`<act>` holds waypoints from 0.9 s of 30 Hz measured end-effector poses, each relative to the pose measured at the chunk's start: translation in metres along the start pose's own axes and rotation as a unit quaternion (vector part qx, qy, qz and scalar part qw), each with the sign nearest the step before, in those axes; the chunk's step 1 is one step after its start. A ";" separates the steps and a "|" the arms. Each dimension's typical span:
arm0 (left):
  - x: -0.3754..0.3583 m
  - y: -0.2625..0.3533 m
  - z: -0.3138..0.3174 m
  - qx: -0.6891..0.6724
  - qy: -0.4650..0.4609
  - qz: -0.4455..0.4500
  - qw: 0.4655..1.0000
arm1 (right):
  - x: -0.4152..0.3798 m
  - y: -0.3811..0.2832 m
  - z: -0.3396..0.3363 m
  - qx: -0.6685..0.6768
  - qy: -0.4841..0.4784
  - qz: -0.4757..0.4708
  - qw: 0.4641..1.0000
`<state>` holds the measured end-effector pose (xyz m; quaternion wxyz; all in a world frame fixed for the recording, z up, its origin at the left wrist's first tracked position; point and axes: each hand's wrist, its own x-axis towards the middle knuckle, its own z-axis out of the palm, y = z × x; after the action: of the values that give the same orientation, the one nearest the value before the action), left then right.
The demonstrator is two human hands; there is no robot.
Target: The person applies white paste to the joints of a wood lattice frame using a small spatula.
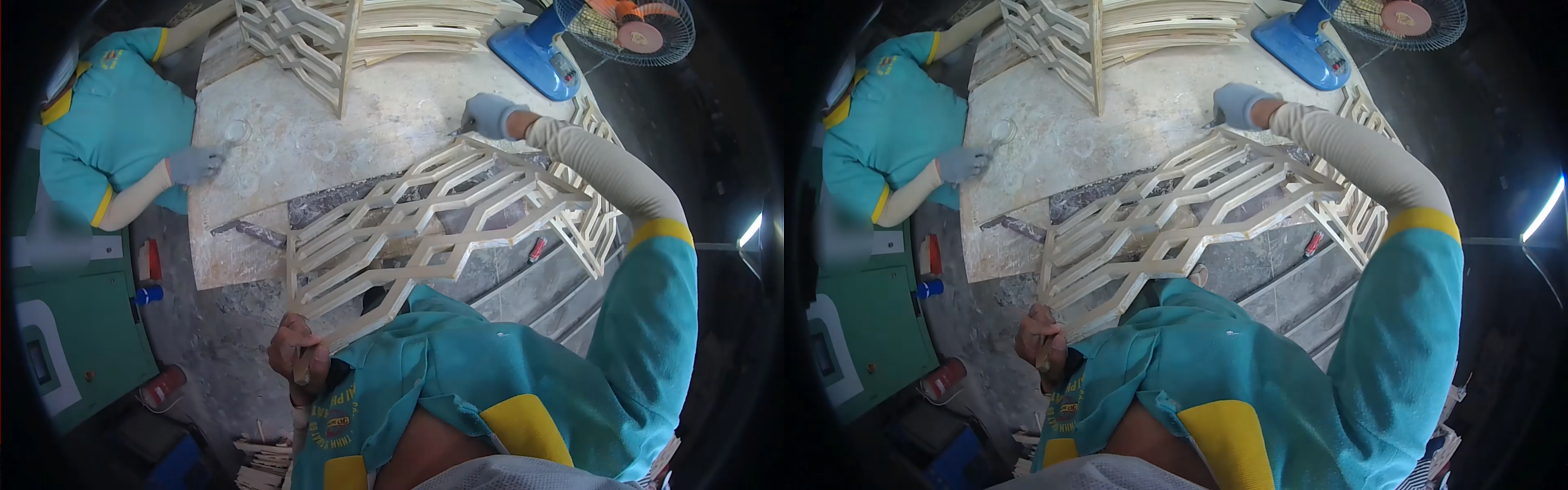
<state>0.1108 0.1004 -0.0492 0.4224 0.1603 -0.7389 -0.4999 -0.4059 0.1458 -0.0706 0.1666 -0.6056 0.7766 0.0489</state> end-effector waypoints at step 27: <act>0.018 0.008 0.006 0.044 0.065 -0.029 0.996 | -0.020 -0.029 -0.033 0.317 -0.040 -0.019 0.947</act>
<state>0.0974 0.0957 -0.0349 0.4475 0.2322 -0.7263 -0.4673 -0.3802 0.1477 -0.0293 0.3822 -0.5337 0.7328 -0.1791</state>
